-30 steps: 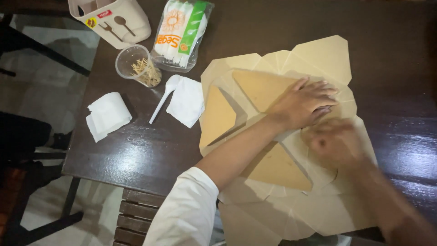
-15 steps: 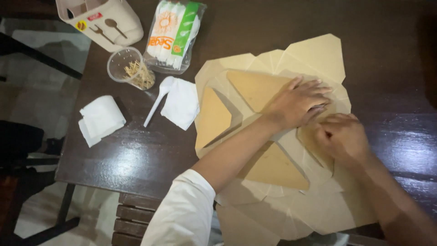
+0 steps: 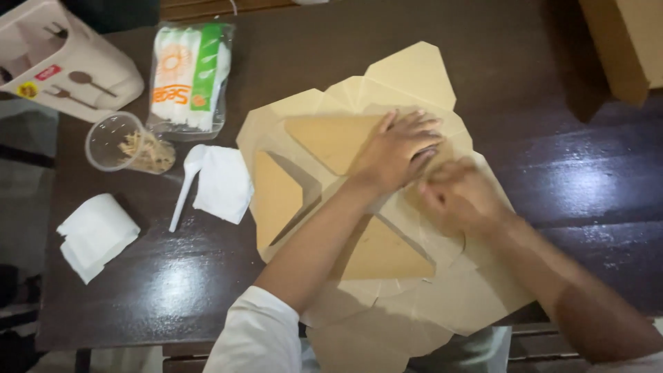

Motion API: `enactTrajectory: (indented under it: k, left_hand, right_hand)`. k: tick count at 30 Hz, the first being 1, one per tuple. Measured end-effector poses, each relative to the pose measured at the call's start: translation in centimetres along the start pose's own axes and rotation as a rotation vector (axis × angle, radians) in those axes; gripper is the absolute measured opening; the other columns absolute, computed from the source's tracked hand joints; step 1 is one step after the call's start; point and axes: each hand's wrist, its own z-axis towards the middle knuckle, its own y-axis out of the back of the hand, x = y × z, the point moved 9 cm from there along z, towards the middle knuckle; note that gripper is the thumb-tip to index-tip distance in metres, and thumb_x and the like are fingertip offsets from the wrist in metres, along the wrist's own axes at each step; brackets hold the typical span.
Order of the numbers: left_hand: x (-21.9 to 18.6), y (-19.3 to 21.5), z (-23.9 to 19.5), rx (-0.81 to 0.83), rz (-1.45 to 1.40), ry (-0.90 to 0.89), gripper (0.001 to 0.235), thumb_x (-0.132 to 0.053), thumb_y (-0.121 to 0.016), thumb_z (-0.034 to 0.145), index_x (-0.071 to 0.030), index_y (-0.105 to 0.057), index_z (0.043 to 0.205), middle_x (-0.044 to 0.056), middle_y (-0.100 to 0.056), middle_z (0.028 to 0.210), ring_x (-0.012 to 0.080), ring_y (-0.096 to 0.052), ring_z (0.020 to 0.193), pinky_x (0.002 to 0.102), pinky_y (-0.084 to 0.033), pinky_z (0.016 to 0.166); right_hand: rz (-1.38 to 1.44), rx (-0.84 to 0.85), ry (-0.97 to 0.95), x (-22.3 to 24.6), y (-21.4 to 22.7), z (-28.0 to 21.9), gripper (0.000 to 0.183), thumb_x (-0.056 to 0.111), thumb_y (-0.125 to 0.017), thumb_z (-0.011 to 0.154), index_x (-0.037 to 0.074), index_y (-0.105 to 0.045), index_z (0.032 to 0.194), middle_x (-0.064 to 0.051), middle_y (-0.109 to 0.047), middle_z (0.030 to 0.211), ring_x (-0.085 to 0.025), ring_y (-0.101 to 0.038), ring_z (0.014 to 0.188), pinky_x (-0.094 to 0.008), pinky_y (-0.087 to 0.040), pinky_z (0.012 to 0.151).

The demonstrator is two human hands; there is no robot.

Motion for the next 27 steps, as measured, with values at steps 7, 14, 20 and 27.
enactTrajectory:
  k: [7, 14, 20, 27]
  left_hand:
    - [0.5, -1.2, 0.5, -0.004, 0.021, 0.007, 0.033, -0.044, -0.051, 0.104, -0.041, -0.062, 0.134, -0.012, -0.05, 0.156, 0.0176, -0.033, 0.153, 0.056, -0.019, 0.127]
    - [0.7, -1.3, 0.4, -0.033, 0.015, 0.017, 0.03, -0.043, -0.053, 0.103, -0.04, -0.064, 0.131, -0.012, -0.051, 0.155, 0.0177, -0.034, 0.153, 0.055, -0.02, 0.128]
    - [0.8, -1.5, 0.6, -0.033, 0.018, 0.007, 0.03, -0.046, -0.053, 0.103, -0.039, -0.064, 0.13, -0.013, -0.051, 0.155, 0.0175, -0.034, 0.153, 0.055, -0.021, 0.127]
    - [0.3, -0.3, 0.2, 0.022, -0.012, 0.031, 0.032, -0.046, -0.05, 0.104, -0.039, -0.062, 0.132, -0.012, -0.049, 0.156, 0.0173, -0.032, 0.153, 0.055, -0.018, 0.127]
  right_hand:
    - [0.072, -0.198, 0.159, 0.8, 1.1, -0.7, 0.034, 0.032, -0.061, 0.092, 0.014, -0.068, 0.063, -0.005, -0.067, 0.066, -0.029, -0.066, 0.071, -0.042, -0.047, 0.067]
    - [0.126, -0.1, 0.242, 4.6, 1.1, -0.8, 0.052, 0.054, -0.057, 0.093, 0.016, -0.069, 0.06, -0.005, -0.071, 0.069, -0.029, -0.069, 0.077, -0.041, -0.047, 0.069]
    - [-0.006, -0.081, 0.159, 2.0, 0.0, -1.3, 0.049, 0.062, -0.063, 0.088, 0.015, -0.073, 0.077, -0.009, -0.069, 0.09, -0.035, -0.064, 0.1, -0.05, -0.048, 0.077]
    - [-0.322, -0.236, -0.469, -7.6, 6.7, -3.2, 0.048, 0.049, -0.077, 0.085, 0.019, -0.058, 0.118, -0.006, -0.055, 0.101, -0.032, -0.066, 0.097, -0.043, -0.052, 0.078]
